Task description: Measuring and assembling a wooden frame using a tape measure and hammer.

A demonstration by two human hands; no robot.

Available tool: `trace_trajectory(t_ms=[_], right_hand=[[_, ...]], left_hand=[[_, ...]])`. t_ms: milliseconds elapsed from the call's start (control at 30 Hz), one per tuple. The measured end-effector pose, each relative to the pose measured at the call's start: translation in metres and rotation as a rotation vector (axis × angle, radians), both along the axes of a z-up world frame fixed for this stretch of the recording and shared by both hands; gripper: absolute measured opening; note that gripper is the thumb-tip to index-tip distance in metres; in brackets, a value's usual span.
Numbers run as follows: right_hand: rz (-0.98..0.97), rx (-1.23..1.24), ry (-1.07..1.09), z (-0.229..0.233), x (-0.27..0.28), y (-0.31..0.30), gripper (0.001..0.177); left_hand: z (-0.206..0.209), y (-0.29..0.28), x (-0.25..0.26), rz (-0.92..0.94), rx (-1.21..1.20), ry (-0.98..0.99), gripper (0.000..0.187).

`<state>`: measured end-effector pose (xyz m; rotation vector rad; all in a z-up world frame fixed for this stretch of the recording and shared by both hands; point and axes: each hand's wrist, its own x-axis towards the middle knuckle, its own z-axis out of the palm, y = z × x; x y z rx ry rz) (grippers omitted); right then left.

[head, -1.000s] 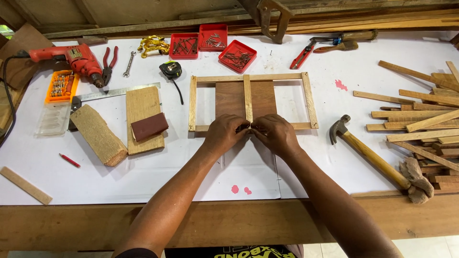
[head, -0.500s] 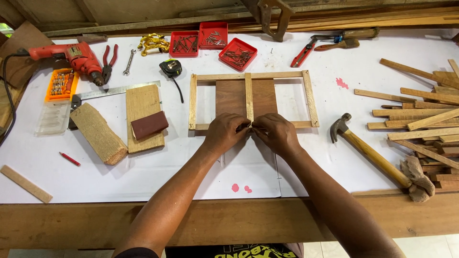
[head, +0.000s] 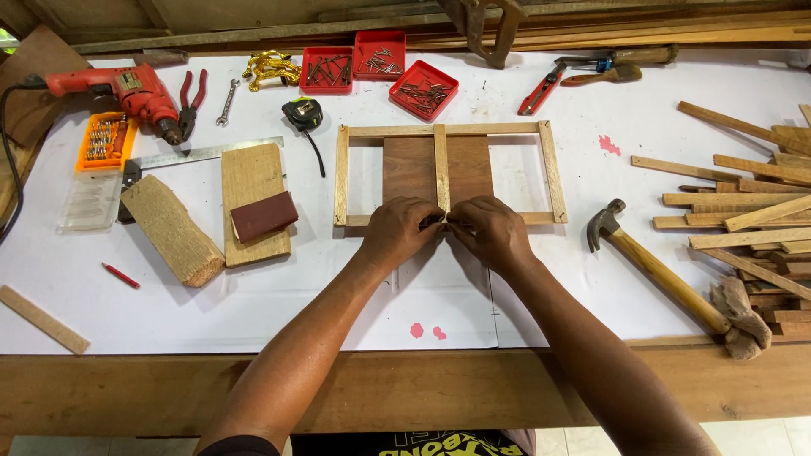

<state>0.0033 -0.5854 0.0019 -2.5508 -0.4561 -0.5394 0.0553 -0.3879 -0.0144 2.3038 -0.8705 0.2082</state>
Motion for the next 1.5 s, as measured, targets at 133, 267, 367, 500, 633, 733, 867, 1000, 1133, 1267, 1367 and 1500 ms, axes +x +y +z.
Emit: trace_trajectory(t_ms=[133,267,367,500,633,733,867,1000,1133,1267,1367,1500], right_hand=[[0.005,0.009,0.011,0.000,0.000,0.001,0.021],[0.005,-0.009,0.012,0.000,0.000,0.001,0.021],[0.010,-0.007,0.025,0.001,-0.001,0.002,0.020],[0.033,-0.024,-0.046,0.000,0.000,0.002,0.023],[0.027,-0.024,-0.060,0.000,0.000,0.003,0.023],[0.004,-0.024,0.005,0.000,0.000,0.002,0.022],[0.000,-0.001,0.034,0.003,-0.003,0.003,0.025],[0.015,0.047,0.044,0.013,-0.006,0.006,0.030],[0.020,0.022,-0.029,0.010,-0.001,0.016,0.028],[0.051,-0.018,-0.091,0.019,-0.001,0.044,0.025],[0.101,-0.005,-0.108,0.021,0.004,0.067,0.024],[0.181,0.003,-0.123,0.020,0.015,0.105,0.023]], left_hand=[[0.000,0.000,0.000,-0.001,0.004,0.013,0.017],[-0.005,0.000,0.001,-0.010,0.008,-0.006,0.019],[-0.005,0.001,-0.001,-0.011,-0.007,-0.015,0.019],[-0.003,0.001,-0.001,-0.010,-0.015,-0.029,0.020],[0.001,0.002,-0.002,-0.001,0.018,0.017,0.019],[-0.002,0.001,-0.002,-0.002,0.034,0.014,0.019],[-0.001,0.003,-0.004,-0.009,0.018,-0.025,0.025],[0.000,0.009,-0.010,-0.018,-0.021,-0.092,0.038],[0.012,0.022,-0.019,-0.001,-0.013,-0.055,0.040],[0.027,0.047,-0.028,0.033,-0.045,-0.103,0.033],[0.036,0.074,-0.033,0.058,-0.052,-0.127,0.030],[0.046,0.114,-0.043,0.109,-0.043,-0.142,0.025]])
